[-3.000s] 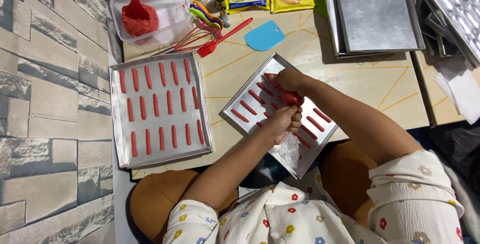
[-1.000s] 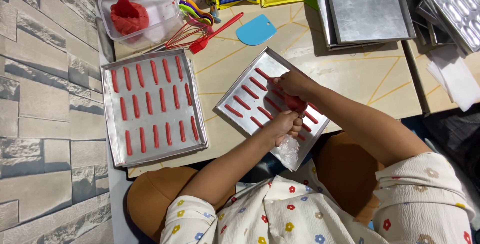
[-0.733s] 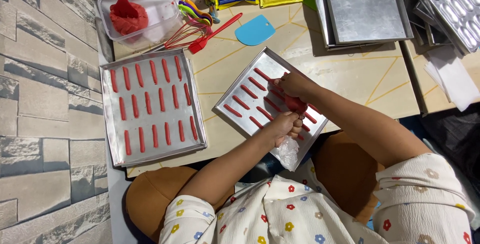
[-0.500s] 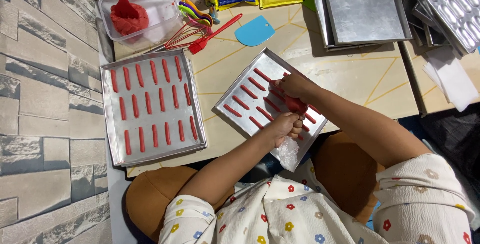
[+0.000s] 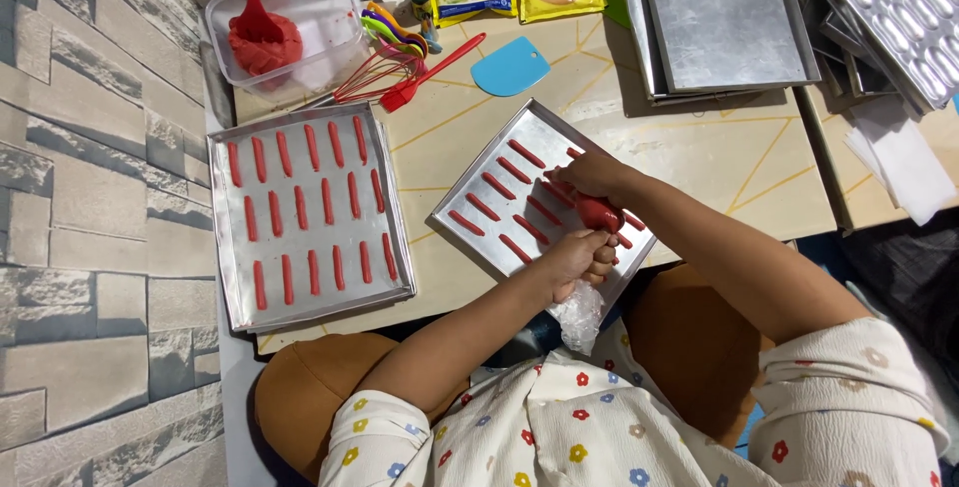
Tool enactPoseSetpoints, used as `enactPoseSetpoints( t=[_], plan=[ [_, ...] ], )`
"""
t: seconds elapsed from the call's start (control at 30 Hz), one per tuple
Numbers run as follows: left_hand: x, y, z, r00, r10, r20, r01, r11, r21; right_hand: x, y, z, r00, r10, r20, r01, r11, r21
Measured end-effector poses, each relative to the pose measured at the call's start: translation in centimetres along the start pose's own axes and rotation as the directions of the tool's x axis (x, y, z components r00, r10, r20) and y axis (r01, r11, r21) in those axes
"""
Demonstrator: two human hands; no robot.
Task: Piping red batter from a pastry bag onto metal trays in straight lines.
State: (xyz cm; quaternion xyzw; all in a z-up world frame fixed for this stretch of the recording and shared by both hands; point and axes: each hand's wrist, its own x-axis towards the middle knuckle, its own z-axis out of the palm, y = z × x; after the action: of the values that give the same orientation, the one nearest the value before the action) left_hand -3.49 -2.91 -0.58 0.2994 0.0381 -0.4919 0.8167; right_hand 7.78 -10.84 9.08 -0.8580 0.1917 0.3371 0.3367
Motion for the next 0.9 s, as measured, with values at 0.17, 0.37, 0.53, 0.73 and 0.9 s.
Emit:
enactPoseSetpoints(
  t=[0.17,0.37,0.53,0.73,0.9],
  plan=[
    [-2.9,2.8,2.9,0.994,0.083,-0.069,-0.071,0.985,0.16,-2.8,-0.8,-1.5,0.971,-0.237,0.021,0.219,0.925,0.312],
    [-1.6,3.7,0.0,0.888,0.423,-0.181,-0.183,0.686,0.704,-2.8,0.4,-2.5,0.866,-0.483,-0.13,0.457,0.66,0.596],
    [-4.5,6.5,1.9,0.766,0.635,-0.097,-0.163,0.337,0.927,-4.3,0.4,-3.3,0.83,-0.54,-0.139,0.433,0.467,0.771],
    [-6.6,7.1,4.6,0.739,0.673,0.031,-0.057,0.016,0.998,-5.6,0.1,-2.2,0.865,-0.498,-0.061,0.317,0.448,0.836],
    [-7.6,7.4,6.3,0.755,0.655,0.038,-0.129,0.092,0.987,-5.4,0.3,-1.9,0.873,-0.457,-0.168,0.398,0.473,0.786]
  ],
)
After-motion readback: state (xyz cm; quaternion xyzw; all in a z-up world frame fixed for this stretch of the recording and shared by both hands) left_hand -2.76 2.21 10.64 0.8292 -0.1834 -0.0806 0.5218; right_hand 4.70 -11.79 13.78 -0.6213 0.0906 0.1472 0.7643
